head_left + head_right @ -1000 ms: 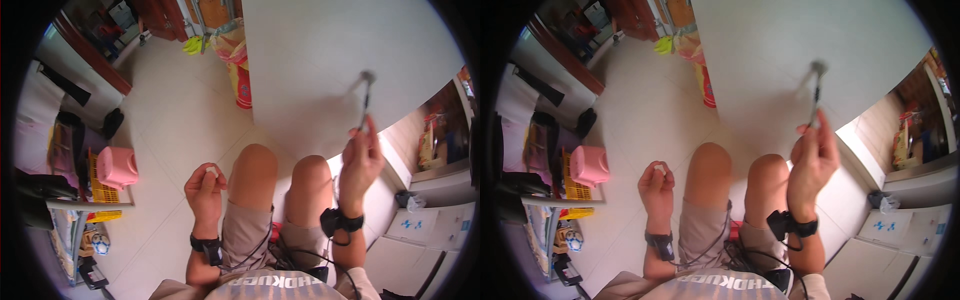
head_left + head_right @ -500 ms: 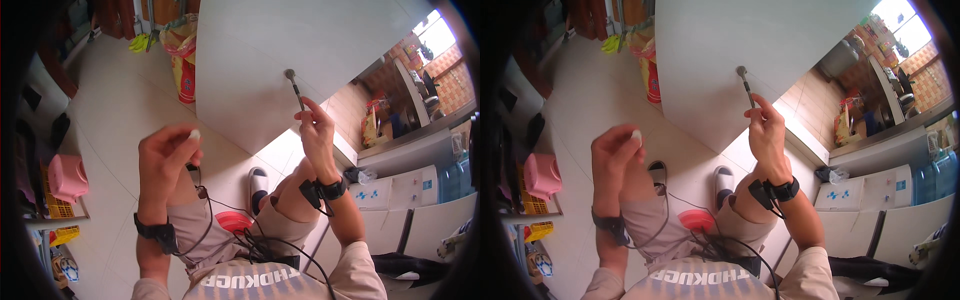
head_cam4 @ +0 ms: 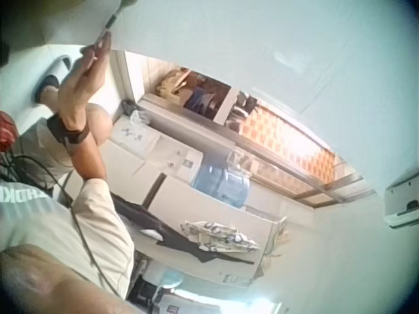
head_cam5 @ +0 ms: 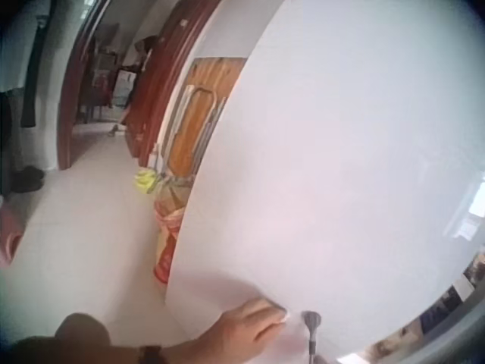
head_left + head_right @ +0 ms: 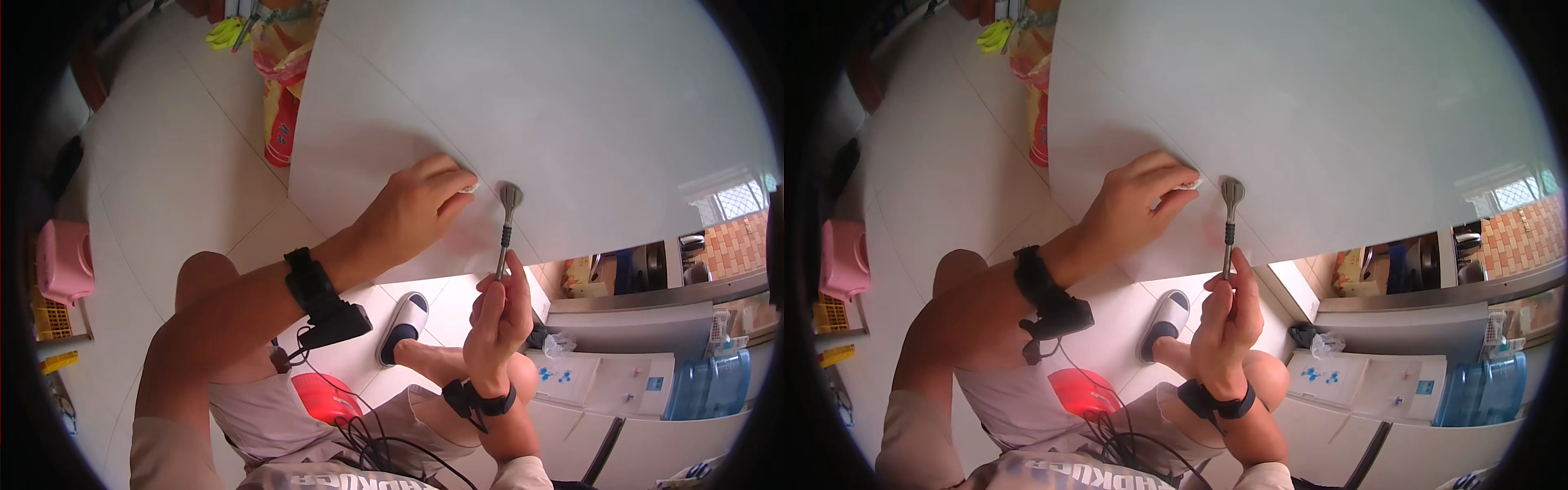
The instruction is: Attempting to fix or fill a hole in a white tiled wall using a small tool and putty/filler.
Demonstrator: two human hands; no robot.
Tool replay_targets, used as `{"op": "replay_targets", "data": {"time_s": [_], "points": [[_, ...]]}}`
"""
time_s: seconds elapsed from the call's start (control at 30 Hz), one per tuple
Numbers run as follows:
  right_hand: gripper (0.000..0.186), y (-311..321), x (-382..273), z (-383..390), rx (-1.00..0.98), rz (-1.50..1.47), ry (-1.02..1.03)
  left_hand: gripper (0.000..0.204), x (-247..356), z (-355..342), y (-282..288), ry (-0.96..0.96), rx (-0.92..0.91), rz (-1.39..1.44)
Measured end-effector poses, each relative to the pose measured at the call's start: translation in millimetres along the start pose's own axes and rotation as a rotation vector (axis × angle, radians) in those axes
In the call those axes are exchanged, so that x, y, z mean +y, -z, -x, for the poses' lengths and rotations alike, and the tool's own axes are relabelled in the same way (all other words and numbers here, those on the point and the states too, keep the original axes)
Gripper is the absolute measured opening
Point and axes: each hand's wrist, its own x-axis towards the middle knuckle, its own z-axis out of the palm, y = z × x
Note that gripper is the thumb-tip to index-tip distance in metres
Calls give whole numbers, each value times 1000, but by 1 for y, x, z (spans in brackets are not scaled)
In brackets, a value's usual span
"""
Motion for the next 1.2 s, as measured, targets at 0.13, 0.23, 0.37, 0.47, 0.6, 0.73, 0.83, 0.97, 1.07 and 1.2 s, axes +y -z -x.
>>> {"op": "replay_targets", "data": {"time_s": [0.13,0.23,0.37,0.47,0.6,0.73,0.83,0.97,1.07,1.2], "points": [[35,-10,-2,21,-25,-572,-517,21,-11,14,-8,-92,-44,-119],[29,-21,1,38,-43,-777,-815,21,-21,32,-13,-48,-6,-171],[27,-31,-2,35,4,-838,-996,17,-53,88,-11,97,-123,-243],[36,-40,10,46,-39,-830,-1122,7,-66,115,-9,377,-459,-466],[49,-42,0,5,-114,-587,-956,6,-66,107,1,460,-475,-423],[50,-36,-1,-19,-58,-625,-568,5,-54,61,14,283,-103,-332],[52,-53,21,25,-49,-661,-858,12,-50,44,28,179,36,-253],[55,-54,35,38,-132,-609,-947,15,-54,41,40,181,80,-279],[53,-52,9,-4,-33,-648,-699,15,-55,37,40,65,86,-344],[55,-63,22,13,-73,-734,-880,9,-53,28,29,102,125,-215]]}}
